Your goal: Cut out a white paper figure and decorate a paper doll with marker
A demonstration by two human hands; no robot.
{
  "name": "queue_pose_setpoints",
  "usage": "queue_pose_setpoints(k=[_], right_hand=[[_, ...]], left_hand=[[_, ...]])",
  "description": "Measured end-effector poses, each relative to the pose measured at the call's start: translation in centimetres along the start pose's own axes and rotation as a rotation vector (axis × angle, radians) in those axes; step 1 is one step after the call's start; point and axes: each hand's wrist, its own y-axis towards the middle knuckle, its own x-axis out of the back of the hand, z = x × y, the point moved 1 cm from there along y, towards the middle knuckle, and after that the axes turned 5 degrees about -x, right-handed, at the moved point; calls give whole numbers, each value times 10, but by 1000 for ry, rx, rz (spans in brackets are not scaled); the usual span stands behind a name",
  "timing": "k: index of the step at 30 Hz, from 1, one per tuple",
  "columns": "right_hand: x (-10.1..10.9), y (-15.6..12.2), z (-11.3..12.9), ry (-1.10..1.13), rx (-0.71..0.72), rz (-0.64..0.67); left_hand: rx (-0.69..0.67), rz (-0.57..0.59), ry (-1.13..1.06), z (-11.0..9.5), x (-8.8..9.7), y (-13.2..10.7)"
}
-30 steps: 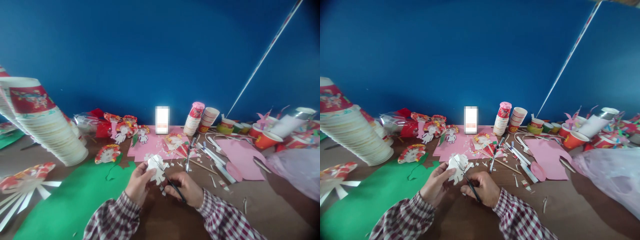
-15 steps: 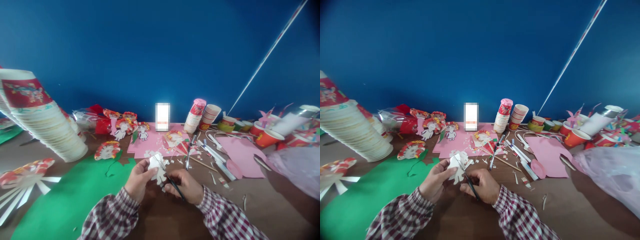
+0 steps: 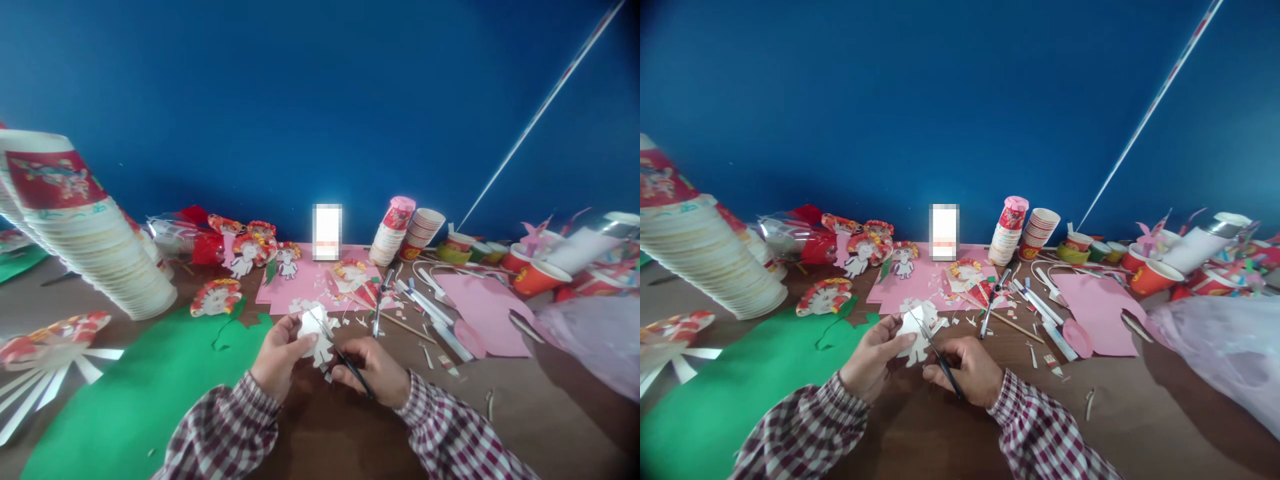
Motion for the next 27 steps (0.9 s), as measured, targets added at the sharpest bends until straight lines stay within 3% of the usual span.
queue_pose_setpoints(k=[27], right_hand=[[3,-2,3,-37,-30,13]], left_hand=[[-7,16,18,-1,1,1]])
